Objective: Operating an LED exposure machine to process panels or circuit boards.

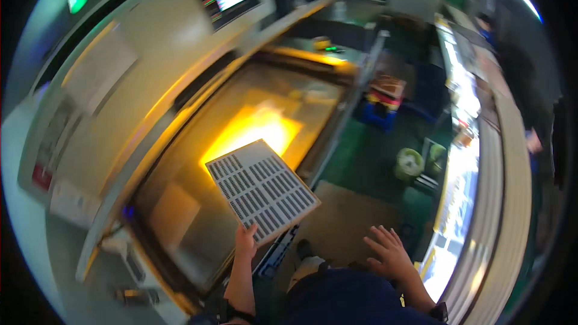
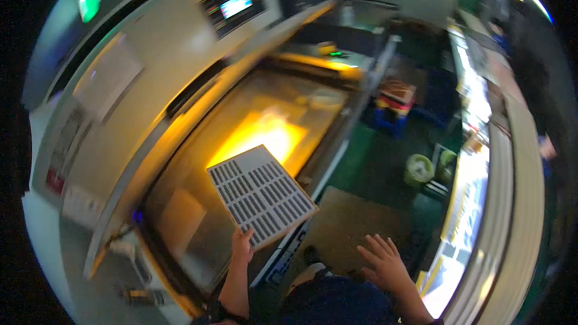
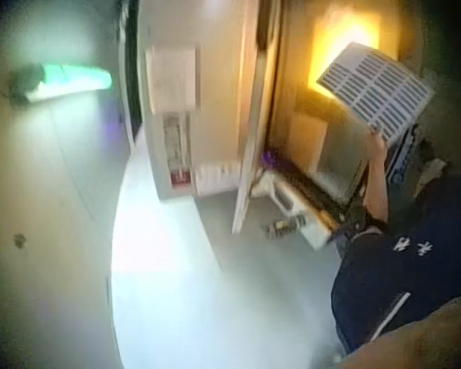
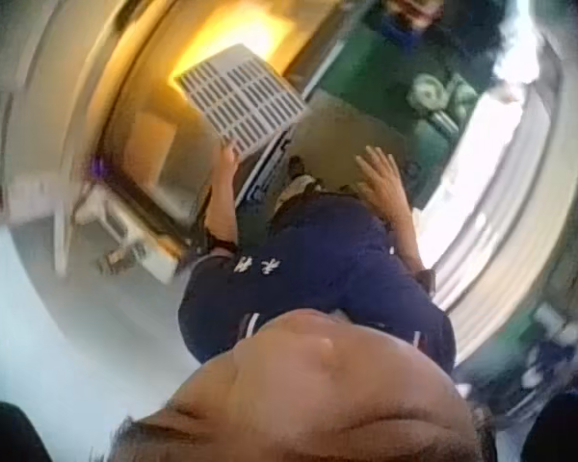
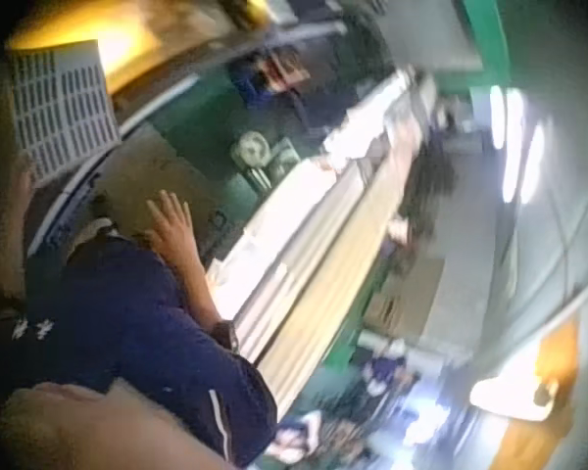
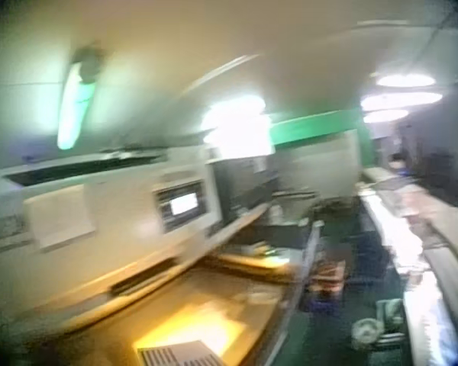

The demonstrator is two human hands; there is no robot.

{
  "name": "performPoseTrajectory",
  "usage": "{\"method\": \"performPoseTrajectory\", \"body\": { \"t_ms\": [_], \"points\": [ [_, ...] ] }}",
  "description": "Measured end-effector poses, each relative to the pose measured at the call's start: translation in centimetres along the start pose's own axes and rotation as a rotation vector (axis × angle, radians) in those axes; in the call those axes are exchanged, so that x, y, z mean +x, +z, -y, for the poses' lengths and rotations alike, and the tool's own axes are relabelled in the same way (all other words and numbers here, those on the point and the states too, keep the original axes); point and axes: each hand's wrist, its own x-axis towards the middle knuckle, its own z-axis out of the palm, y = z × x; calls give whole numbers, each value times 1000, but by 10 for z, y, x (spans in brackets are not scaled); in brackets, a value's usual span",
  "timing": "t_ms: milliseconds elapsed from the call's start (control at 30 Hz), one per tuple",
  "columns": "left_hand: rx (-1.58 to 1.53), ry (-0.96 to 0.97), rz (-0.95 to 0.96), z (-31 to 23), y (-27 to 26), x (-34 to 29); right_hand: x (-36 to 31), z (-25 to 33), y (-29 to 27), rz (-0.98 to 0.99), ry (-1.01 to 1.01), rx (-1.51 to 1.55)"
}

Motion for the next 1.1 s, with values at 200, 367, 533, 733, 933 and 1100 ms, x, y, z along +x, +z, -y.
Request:
{"method": "performPoseTrajectory", "body": {
  "t_ms": [200,367,533,733,933,1100],
  "points": [
    [156,-221,-610,-23,-115,-1,137,-4,21,227,-258,-69],
    [1602,-28,-507,-31,-156,47,270,67,3,37,-450,-103],
    [1756,5,-253,-13,-176,74,399,159,-102,-780,-748,-144],
    [1738,131,-221,-9,-198,82,455,177,-128,-790,-797,-175],
    [1170,489,136,85,-59,10,382,117,-52,30,-513,-409],
    [244,-209,782,-56,92,-26,338,-17,120,578,-217,-606]
  ]
}}
